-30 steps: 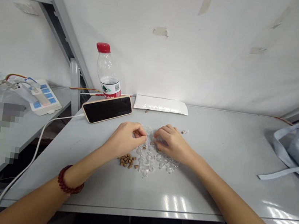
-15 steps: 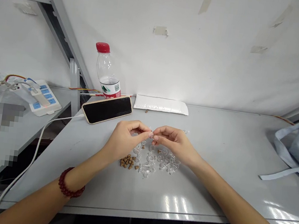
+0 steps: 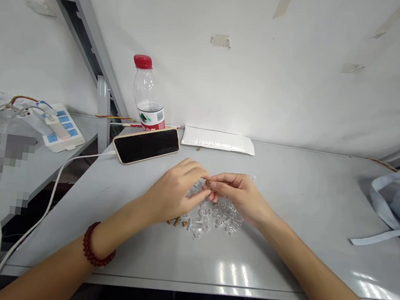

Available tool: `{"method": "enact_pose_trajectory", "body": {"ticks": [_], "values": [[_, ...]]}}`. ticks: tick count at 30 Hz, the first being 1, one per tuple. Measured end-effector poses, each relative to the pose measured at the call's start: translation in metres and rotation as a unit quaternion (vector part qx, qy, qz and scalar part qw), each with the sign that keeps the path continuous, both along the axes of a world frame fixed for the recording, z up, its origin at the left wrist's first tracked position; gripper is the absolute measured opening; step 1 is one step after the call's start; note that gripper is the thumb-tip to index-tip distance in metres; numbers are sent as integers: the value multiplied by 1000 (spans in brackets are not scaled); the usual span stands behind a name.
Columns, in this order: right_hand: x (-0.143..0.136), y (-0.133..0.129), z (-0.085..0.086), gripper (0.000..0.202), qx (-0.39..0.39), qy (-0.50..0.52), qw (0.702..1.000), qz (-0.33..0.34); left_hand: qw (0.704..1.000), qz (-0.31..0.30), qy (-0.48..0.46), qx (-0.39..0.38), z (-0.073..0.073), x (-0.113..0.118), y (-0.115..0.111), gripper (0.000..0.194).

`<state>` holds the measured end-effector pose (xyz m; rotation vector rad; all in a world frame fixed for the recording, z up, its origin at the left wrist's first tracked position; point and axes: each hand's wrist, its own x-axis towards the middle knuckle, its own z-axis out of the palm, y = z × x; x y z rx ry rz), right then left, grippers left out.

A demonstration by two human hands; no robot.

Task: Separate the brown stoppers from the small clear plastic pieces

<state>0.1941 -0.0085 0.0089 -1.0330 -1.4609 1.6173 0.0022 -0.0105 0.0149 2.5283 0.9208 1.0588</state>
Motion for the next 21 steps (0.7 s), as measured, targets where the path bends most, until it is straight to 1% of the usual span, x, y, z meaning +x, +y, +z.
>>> {"method": "enact_pose_trajectory", "body": {"ticks": [3, 7, 10, 15, 18, 21], "values": [[-1, -1, 2, 17, 0, -6, 1000, -10, 999, 11, 37, 1, -3, 0, 0, 12], [-2, -1, 4, 12, 20, -33, 999, -21, 999, 24, 39, 21, -7, 2, 0, 13], [-2, -1, 4, 12, 24, -31, 999, -23, 997, 35, 43, 62, -9, 4, 0, 10], [-2, -1, 2, 13, 23, -32, 999, -16, 981, 40, 75, 173, -10, 6, 1, 4], [-2, -2, 2, 11, 18, -33, 999, -18, 975, 40, 92, 200, -9, 6, -1, 5], [-2, -3, 1, 11, 8, -33, 999, -9, 973, 41, 107, 202, -6, 7, -3, 8]]}}
